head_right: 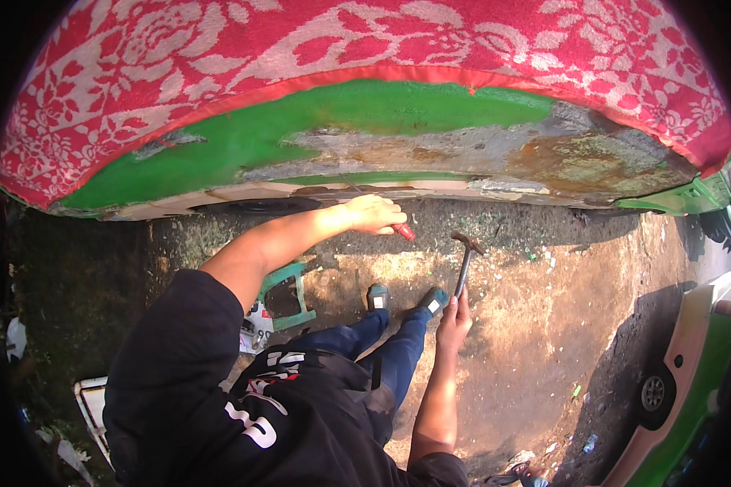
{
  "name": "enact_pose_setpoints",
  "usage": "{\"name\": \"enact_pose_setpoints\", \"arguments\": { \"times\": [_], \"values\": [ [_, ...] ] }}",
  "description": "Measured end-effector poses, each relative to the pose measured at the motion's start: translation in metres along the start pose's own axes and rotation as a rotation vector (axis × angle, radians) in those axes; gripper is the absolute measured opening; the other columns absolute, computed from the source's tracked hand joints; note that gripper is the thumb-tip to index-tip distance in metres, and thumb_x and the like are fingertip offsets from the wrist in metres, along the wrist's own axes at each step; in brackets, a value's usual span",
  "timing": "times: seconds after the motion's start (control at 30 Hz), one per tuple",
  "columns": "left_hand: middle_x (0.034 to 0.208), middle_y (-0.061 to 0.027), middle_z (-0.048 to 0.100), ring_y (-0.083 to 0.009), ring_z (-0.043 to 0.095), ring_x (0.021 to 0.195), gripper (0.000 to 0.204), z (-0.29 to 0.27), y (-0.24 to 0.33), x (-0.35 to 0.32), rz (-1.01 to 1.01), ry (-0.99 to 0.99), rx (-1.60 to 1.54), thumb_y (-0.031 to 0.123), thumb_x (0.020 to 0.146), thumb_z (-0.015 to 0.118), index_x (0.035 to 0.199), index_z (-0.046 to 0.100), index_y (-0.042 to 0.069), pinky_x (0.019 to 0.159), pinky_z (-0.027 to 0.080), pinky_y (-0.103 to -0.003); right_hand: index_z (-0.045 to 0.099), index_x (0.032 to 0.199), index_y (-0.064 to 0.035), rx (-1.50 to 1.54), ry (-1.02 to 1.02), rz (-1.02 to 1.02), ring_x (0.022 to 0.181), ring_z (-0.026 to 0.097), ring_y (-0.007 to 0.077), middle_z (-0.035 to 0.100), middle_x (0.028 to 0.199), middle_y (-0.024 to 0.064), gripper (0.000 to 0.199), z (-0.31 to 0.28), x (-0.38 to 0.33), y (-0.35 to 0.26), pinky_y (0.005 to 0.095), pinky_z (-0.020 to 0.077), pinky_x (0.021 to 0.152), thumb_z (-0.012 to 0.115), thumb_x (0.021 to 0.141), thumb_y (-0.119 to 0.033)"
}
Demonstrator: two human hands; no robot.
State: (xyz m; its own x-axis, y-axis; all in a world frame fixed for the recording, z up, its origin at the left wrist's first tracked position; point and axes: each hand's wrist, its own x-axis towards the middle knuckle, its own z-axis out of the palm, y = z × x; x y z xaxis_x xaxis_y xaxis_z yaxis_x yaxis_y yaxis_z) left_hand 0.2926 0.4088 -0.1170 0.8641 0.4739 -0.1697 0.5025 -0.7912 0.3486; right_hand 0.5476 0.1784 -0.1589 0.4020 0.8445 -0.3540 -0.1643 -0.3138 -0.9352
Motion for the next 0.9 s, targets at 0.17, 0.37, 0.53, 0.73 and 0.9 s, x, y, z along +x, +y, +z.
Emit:
{"name": "enact_pose_setpoints", "arguments": {
  "times": [0.17,0.37,0.53,0.73,0.9],
  "values": [
    [0.09,-0.0078,0.06,-0.0309,0.062,0.09,0.024,0.007,-0.005,0.004,-0.044,-0.024,-0.051,0.025,0.083,0.067,0.098,0.051,0.014,0.075,0.051,-0.044,0.049,0.138,-0.0047,-0.029,0.003,-0.001,0.055,0.035,0.0018,0.041,0.067,-0.0075,0.041,0.004,0.0,0.002,0.0193,0.0284,0.048,0.053,0.099,-0.017],
    [0.084,-0.0106,0.061,-0.0336,0.064,0.083,0.023,0.003,-0.005,0.006,-0.03,-0.029,-0.036,0.025,0.085,0.065,0.098,0.05,0.013,0.072,0.051,-0.045,0.048,0.139,-0.0053,0.109,-0.024,0.125,0.052,0.035,0.002,0.04,0.065,-0.0073,0.041,0.011,0.012,0.013,0.02,0.0288,0.044,0.051,0.1,-0.017],
    [0.083,-0.013,0.062,-0.0342,0.065,0.082,0.015,0.003,-0.014,0.013,-0.014,-0.136,-0.048,0.021,0.089,0.054,0.099,0.049,0.011,0.069,0.051,-0.047,0.043,0.141,-0.0114,0.286,-0.157,0.428,0.038,0.032,0.0064,0.04,0.054,-0.002,0.043,0.035,0.004,-0.005,0.0232,0.0267,0.033,0.048,0.101,-0.026],
    [0.088,-0.0151,0.062,-0.0349,0.065,0.085,0.012,0.005,-0.017,0.016,-0.024,-0.131,-0.045,0.018,0.092,0.044,0.1,0.049,0.01,0.072,0.051,-0.046,0.043,0.137,-0.0174,0.683,-0.155,0.551,0.039,0.033,0.0095,0.04,0.059,0.0006,0.038,0.067,-0.03,-0.018,0.0241,0.027,0.034,0.044,0.102,-0.033],
    [0.089,-0.0149,0.062,-0.0346,0.064,0.088,0.013,-0.005,-0.011,0.017,-0.031,-0.169,0.0,0.018,0.092,0.043,0.101,0.049,0.012,0.073,0.051,-0.046,0.042,0.138,-0.0206,0.699,-0.171,0.578,0.039,0.031,0.0088,0.038,0.059,-0.0009,0.039,0.072,-0.039,-0.016,0.0238,0.0272,0.036,0.042,0.102,-0.035]
  ]
}}
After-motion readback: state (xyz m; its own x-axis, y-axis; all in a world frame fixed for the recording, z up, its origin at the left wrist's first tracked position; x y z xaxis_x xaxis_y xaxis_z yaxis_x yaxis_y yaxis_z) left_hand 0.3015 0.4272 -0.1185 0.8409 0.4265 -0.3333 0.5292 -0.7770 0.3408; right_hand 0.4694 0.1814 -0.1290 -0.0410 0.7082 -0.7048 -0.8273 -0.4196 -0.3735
